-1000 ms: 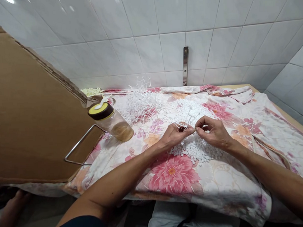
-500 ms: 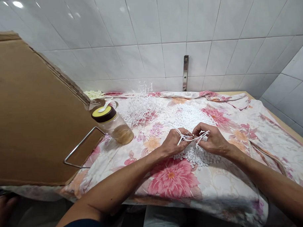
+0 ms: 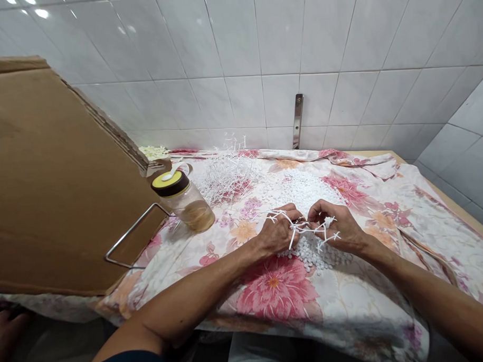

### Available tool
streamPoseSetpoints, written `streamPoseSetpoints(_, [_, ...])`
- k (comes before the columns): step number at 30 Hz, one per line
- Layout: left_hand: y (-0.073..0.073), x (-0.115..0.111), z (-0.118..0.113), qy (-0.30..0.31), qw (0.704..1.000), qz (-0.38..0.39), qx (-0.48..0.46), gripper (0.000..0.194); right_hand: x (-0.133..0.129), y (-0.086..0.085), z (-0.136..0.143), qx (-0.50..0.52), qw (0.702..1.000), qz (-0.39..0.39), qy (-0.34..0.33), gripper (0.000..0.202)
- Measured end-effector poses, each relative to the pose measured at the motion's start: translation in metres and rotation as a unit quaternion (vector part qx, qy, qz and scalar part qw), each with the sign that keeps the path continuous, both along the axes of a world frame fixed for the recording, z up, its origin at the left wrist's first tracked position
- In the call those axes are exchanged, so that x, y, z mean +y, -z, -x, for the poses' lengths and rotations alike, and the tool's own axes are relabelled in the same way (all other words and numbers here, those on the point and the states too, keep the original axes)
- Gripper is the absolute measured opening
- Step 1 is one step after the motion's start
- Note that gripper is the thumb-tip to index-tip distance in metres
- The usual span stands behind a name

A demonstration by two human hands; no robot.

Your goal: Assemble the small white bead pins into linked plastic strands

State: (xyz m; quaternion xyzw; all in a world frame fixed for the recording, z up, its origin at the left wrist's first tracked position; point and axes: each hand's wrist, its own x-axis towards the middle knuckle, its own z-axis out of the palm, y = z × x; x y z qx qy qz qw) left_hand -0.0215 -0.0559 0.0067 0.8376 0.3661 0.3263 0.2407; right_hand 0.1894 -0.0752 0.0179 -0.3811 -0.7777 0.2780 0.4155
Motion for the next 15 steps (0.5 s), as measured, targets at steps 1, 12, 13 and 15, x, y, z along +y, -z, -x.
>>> streamPoseSetpoints(1, [0.0,0.0,-0.001,-0.003,1.0,0.001,0.002,0.015,0.0,0.0,0.001,0.005,1.0,0.005,0.004,0.011])
streamPoseSetpoints(12, [-0.009,0.0,-0.009,-0.007,0.999,0.007,-0.039,0.017,-0.001,-0.006,0.003,0.11,0.989,0.094,-0.027,0.026])
streamPoseSetpoints(13, [-0.008,0.004,-0.008,-0.015,0.998,0.018,-0.053,0.018,-0.003,-0.007,0.005,0.103,0.99,0.09,-0.035,0.026])
streamPoseSetpoints(15, [-0.008,0.014,-0.003,-0.049,0.992,0.063,-0.101,0.022,-0.007,-0.01,0.008,0.076,0.992,0.087,-0.047,0.023])
